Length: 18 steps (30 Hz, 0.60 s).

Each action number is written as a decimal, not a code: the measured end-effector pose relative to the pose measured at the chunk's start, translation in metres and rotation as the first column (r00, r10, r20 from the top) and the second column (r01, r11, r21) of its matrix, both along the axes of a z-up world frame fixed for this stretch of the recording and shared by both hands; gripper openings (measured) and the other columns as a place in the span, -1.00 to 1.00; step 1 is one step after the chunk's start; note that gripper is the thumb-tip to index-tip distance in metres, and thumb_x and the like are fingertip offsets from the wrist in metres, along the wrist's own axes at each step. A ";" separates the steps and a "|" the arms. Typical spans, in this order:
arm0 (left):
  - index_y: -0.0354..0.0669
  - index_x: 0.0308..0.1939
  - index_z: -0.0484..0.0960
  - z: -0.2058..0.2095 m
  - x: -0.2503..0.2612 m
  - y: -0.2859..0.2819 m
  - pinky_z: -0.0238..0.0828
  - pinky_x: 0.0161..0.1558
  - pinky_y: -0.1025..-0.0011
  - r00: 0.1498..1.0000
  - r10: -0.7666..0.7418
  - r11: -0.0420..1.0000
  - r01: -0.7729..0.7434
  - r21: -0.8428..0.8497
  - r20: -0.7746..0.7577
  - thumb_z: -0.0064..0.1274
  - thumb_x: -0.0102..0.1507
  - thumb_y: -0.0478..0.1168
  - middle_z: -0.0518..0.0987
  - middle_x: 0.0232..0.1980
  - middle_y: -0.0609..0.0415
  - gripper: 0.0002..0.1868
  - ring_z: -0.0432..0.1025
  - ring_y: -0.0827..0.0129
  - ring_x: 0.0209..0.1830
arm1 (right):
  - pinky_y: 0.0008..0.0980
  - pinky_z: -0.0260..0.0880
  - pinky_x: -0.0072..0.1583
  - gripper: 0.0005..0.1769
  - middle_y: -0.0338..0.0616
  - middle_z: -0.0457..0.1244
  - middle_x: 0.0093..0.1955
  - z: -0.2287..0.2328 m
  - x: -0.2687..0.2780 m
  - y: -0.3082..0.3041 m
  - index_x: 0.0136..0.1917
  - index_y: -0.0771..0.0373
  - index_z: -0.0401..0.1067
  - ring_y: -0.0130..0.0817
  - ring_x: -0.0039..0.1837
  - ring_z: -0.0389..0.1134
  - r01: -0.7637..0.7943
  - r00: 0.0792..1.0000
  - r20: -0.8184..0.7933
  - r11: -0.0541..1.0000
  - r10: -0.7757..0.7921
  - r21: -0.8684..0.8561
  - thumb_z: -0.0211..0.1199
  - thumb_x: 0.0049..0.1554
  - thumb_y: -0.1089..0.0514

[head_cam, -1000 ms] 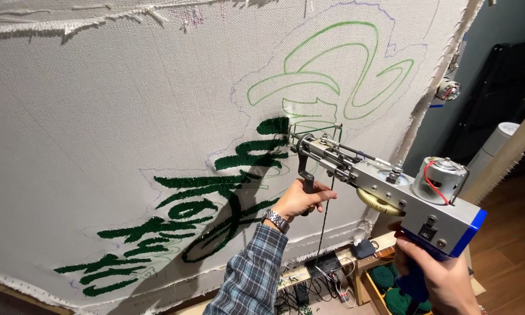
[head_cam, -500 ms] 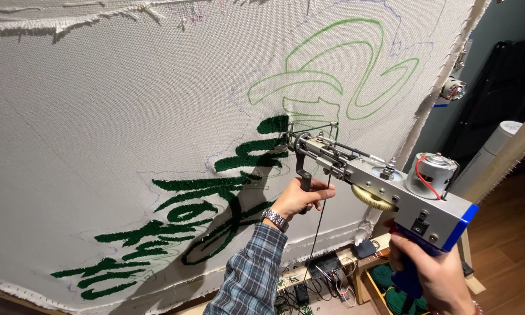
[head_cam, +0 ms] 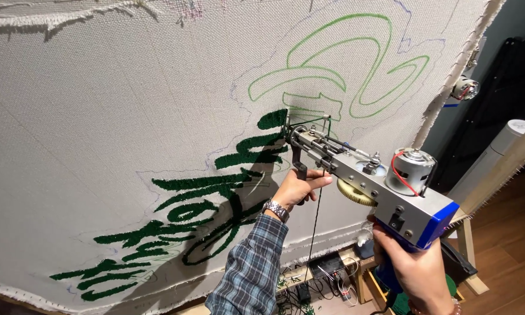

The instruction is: A person uses a tufting gun to fill in a green design on a canvas stretched over a vertical frame.

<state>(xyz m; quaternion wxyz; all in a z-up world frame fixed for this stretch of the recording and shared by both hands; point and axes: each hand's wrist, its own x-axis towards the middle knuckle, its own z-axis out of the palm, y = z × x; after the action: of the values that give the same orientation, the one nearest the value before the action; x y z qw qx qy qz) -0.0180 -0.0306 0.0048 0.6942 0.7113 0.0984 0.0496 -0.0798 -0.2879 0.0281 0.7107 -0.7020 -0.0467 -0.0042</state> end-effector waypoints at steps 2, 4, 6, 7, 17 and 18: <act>-0.13 -0.02 0.78 0.002 0.000 0.000 0.17 -0.55 0.64 1.000 0.016 0.997 -0.014 0.074 -0.024 0.36 0.08 0.05 0.74 -0.12 0.08 -0.52 0.39 0.55 -0.66 | -0.24 0.43 0.35 -0.48 0.07 0.45 0.18 -0.003 0.001 0.000 0.25 0.42 0.50 -0.19 0.19 0.46 0.017 1.000 -0.025 1.000 -0.017 -0.022 0.38 -0.01 0.37; -0.15 -0.07 0.78 0.005 -0.001 -0.004 0.24 -0.54 0.64 0.999 0.043 0.999 -0.042 0.026 -0.029 0.34 0.11 0.00 0.74 0.02 0.08 -0.59 0.36 0.57 -0.68 | -0.18 0.46 0.19 -0.49 0.15 0.43 0.12 -0.013 0.007 -0.003 0.27 0.44 0.48 -0.12 0.09 0.43 -0.015 0.999 -0.049 0.995 0.020 0.097 0.34 0.02 0.45; -0.22 -0.01 0.75 0.000 0.001 -0.007 0.28 -0.58 0.67 0.999 0.042 0.999 -0.043 -0.012 -0.015 0.34 0.13 -0.04 0.73 0.05 0.06 -0.56 0.32 0.59 -0.68 | -0.17 0.42 -0.11 -0.70 0.16 0.37 -0.15 -0.029 0.021 -0.017 0.09 0.48 0.48 -0.10 -0.20 0.36 -0.096 0.995 0.041 0.990 0.092 0.104 0.35 0.06 0.42; -0.29 0.04 0.72 -0.002 0.002 -0.010 0.32 -0.62 0.69 0.999 0.043 0.998 -0.043 -0.054 -0.002 0.34 0.14 -0.07 0.73 0.08 0.04 -0.52 0.29 0.61 -0.67 | -0.16 0.38 -0.42 -0.87 0.16 0.31 -0.42 -0.037 0.026 -0.026 -0.09 0.52 0.48 -0.07 -0.50 0.29 -0.177 0.978 0.129 0.979 0.164 0.100 0.35 0.10 0.38; -0.31 0.01 0.71 -0.013 0.000 -0.027 0.32 -0.65 0.72 0.999 0.024 0.990 -0.020 -0.140 0.030 0.29 0.20 -0.12 0.69 0.19 0.02 -0.61 0.28 0.62 -0.67 | -0.18 0.24 -0.46 -0.83 0.07 0.12 -0.55 -0.034 0.033 -0.043 -0.22 0.54 0.31 -0.13 -0.55 0.12 -0.292 0.946 0.210 0.934 0.249 0.206 0.24 0.13 0.38; -0.30 0.02 0.71 -0.012 0.000 -0.026 0.31 -0.65 0.71 0.999 0.032 0.991 -0.028 -0.131 0.031 0.29 0.19 -0.11 0.69 0.20 0.03 -0.59 0.27 0.61 -0.69 | -0.21 0.21 -0.47 -0.86 0.06 0.12 -0.55 -0.033 0.033 -0.042 -0.12 0.58 0.38 -0.16 -0.55 0.12 -0.300 0.941 0.223 0.932 0.254 0.202 0.23 0.13 0.37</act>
<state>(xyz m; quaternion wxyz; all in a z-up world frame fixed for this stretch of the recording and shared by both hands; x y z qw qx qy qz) -0.0181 -0.0569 -0.0077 0.7399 0.6619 0.1007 0.0652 -0.0471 -0.3297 -0.0049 0.7736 -0.5962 -0.2135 0.0230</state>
